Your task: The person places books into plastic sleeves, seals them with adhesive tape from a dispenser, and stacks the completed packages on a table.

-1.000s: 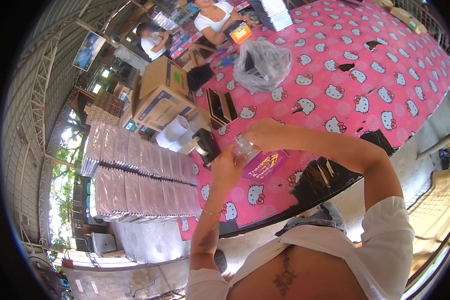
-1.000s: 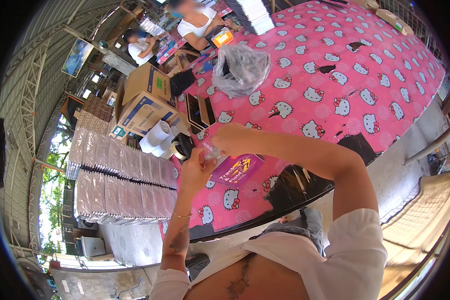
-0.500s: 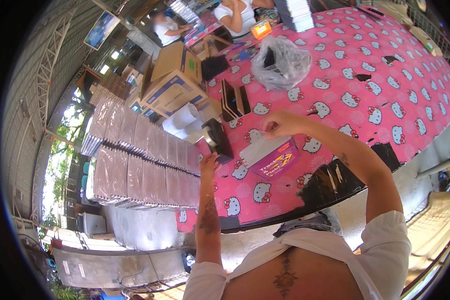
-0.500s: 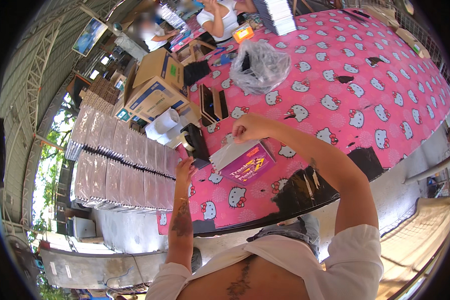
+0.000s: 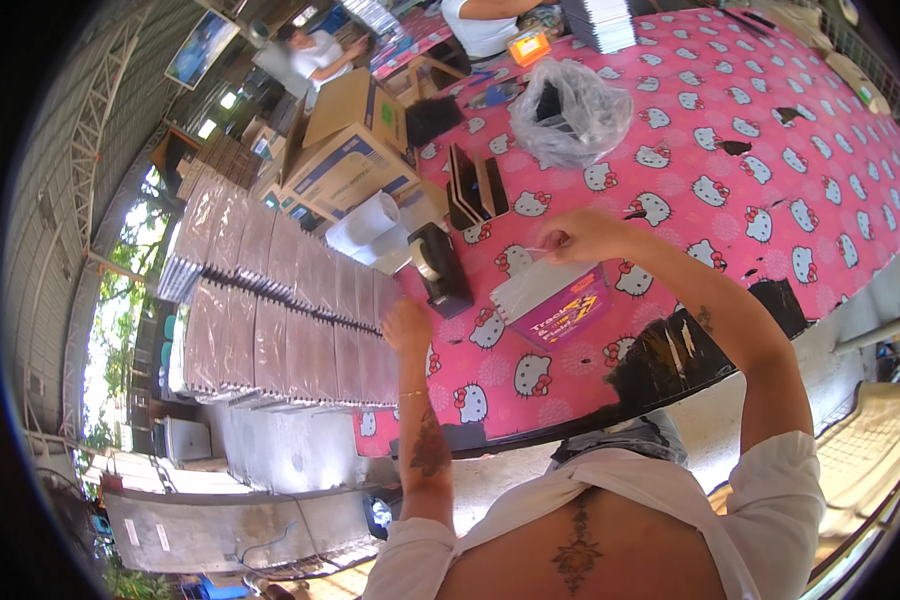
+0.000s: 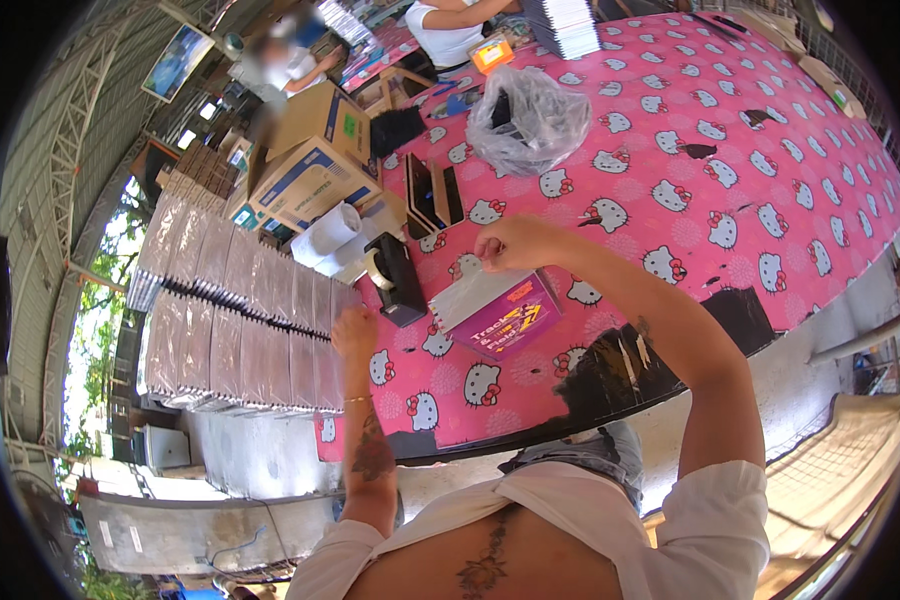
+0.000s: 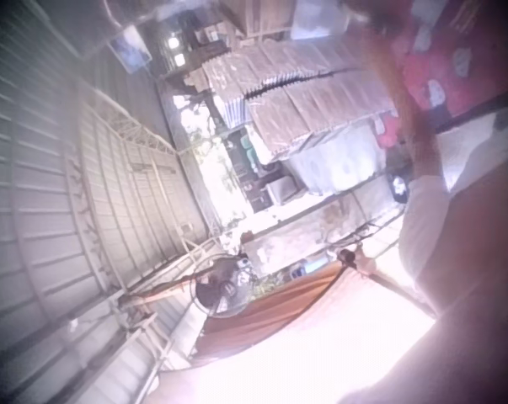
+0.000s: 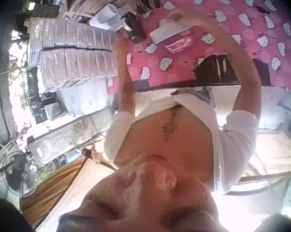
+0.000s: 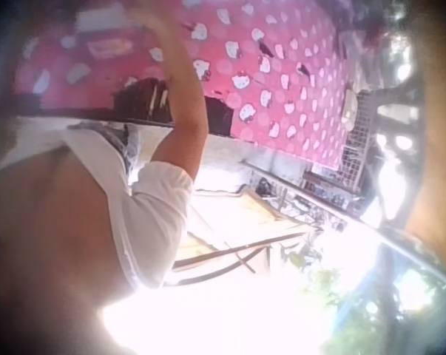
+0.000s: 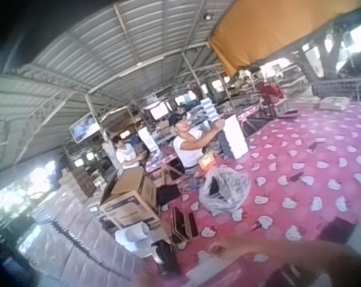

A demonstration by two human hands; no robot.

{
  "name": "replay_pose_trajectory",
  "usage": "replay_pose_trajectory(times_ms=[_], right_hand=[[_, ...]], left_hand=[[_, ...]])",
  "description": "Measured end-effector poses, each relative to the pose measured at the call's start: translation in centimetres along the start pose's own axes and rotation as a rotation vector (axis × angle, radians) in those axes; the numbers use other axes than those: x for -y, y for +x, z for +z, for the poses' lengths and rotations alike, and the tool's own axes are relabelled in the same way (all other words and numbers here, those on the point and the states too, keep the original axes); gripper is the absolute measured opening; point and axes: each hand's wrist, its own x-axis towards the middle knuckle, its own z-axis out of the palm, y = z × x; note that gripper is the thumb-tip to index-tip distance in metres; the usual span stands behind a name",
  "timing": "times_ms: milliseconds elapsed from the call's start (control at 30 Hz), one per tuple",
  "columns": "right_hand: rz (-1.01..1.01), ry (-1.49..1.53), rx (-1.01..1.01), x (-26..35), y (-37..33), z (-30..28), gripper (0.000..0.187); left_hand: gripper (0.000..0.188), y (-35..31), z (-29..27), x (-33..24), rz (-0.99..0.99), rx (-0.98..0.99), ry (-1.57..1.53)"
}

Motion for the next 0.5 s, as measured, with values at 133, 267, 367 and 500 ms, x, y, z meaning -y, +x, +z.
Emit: replay_pose_trajectory(times_ms=[133,267,367,500], right_hand=[[-0.020,0.014,-0.030,-0.3,0.0,0.4,0.037],[0.014,-0.010,0.041,0.2,0.4,0.2,0.040],[-0.044,0.008,0.059,1.8,1.7,1.8,0.041],[0.009,-0.037,-0.046,0.4,0.4,1.1,0.041]], left_hand=[[0.016,1.0,-12.2,-8.9,0.806,0.324,-0.640],[0.021,5.5,-12.4,-14.3,1.038,0.709,-0.442],[0.036,8.8,-1.1,-9.8,1.074,1.132,-0.629],[0.041,2.8,1.0,-11.8,0.004,1.311,-1.168]])
